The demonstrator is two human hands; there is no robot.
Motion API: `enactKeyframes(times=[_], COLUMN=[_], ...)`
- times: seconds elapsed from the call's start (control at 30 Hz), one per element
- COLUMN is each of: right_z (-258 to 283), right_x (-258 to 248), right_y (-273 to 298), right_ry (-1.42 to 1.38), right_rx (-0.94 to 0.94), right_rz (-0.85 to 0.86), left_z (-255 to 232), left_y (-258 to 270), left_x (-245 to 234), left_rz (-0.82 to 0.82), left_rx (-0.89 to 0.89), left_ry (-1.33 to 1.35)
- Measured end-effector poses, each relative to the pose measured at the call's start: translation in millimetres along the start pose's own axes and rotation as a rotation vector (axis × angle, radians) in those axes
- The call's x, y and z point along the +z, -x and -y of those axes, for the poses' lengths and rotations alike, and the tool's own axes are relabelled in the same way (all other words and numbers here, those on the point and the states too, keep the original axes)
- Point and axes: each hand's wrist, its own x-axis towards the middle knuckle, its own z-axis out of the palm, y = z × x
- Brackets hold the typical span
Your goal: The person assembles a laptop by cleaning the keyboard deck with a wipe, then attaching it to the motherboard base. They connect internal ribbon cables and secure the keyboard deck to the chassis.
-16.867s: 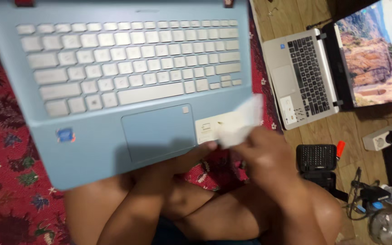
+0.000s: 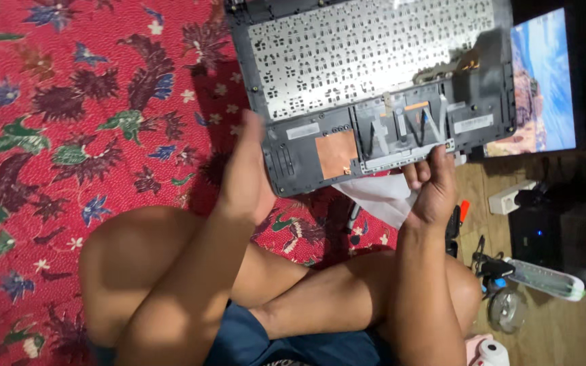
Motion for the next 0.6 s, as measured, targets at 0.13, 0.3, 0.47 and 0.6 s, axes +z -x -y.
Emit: enactKeyframes(times=[0.13,0.3,0.47,0.6], right_z=[-2,-8,-9,2], right_x=[3,36,66,87], right_y=[-1,6,29,53], right_ry=[0.081,0.19,0.324,1.114], right_rx=[0.006,0.07,0.21,0.165], right_rz=[-0.057,-0.133,-0.002,0.315], left_z=[18,8,-8,-12], left_y=[14,19,16,8], left_x=[15,19,17,14], left_rz=[-0.184,-0.132,-0.131,-0.171], left_rx=[0.198,0.311,0.426,0.428], left_ry=[-0.294,-0.352,-0.496,-0.304])
